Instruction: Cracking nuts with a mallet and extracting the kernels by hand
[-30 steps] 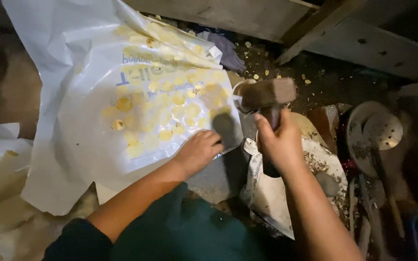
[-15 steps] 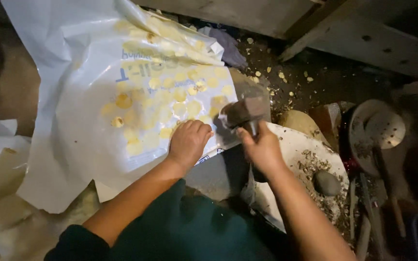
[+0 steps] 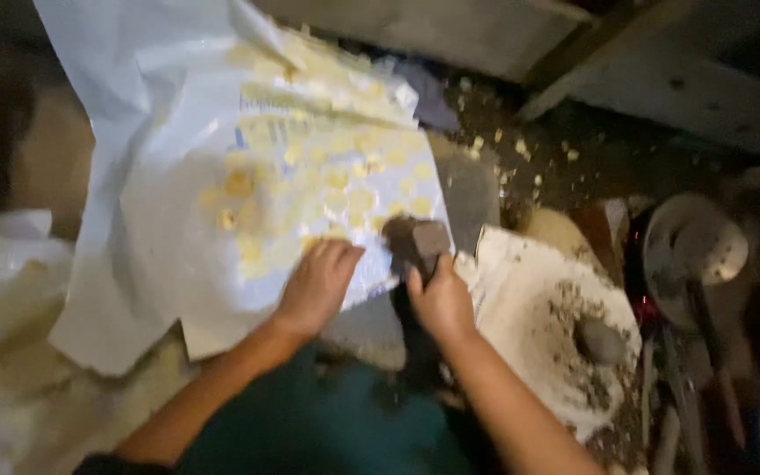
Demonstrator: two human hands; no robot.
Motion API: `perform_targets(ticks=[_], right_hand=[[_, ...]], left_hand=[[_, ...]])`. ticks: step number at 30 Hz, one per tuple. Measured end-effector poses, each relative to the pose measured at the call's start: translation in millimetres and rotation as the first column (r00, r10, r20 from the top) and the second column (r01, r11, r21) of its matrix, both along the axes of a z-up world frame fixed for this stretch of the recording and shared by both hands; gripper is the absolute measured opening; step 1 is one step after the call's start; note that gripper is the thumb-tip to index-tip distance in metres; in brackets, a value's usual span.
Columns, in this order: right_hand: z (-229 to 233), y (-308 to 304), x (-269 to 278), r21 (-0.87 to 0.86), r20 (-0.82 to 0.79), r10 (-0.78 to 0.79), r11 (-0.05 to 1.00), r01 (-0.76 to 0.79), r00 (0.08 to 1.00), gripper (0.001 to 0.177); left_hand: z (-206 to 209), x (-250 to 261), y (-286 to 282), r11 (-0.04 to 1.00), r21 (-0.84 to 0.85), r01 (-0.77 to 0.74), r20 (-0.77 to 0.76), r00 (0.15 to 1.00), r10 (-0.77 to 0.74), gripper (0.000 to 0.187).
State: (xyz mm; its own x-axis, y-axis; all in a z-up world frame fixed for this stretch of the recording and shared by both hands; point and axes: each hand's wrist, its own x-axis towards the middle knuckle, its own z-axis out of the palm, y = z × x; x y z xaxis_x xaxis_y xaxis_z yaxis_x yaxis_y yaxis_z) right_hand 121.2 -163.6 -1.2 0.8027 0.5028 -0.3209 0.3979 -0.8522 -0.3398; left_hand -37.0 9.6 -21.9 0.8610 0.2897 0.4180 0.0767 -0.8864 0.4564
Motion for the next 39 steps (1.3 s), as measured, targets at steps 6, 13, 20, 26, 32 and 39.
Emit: perform_targets(ticks=[6, 13, 20, 26, 32, 39], right_hand=[[67.8, 10.9, 10.9, 0.249, -0.031, 0.035, 0.968, -0.026, 0.999, 0.042], [135.1, -18.7, -3.4, 0.727, 0.254, -0.035, 0.667, -0.167, 0.967, 0.035], [2.7, 14.9, -28.9, 0.015, 0.173, 0.173, 0.984, -0.178, 0.970, 0.055], [8.3, 10.5, -15.7, 0.140, 0.083, 0.150, 0.977, -0.160, 0.985, 0.048], [102.9, 13.7, -23.1, 0.443, 0.031, 0.065, 0.894, -0.072, 0.997, 0.030], [40.0, -20.7, -27.6, 0.437, 0.177, 0.025, 0.893, -0.102, 0.984, 0.043]], left_hand=[[-9.9, 27.4, 0.4, 0.996, 0.034, -0.084, 0.083, 0.993, 0.081, 0.008], [6.5, 31.0, -1.0, 0.986, 0.013, -0.167, 0.061, 0.984, 0.166, 0.015], [2.8, -19.0, 10.0, 0.991, 0.003, -0.131, 0.015, 0.991, 0.131, 0.014], [-3.6, -14.4, 17.2, 0.993, 0.058, -0.101, 0.111, 0.989, 0.095, 0.017], [17.6, 7.5, 8.1, 0.986, -0.055, -0.155, 0.078, 0.984, 0.159, 0.040], [29.6, 0.9, 10.6, 0.978, -0.005, -0.208, -0.058, 0.976, 0.208, 0.039]])
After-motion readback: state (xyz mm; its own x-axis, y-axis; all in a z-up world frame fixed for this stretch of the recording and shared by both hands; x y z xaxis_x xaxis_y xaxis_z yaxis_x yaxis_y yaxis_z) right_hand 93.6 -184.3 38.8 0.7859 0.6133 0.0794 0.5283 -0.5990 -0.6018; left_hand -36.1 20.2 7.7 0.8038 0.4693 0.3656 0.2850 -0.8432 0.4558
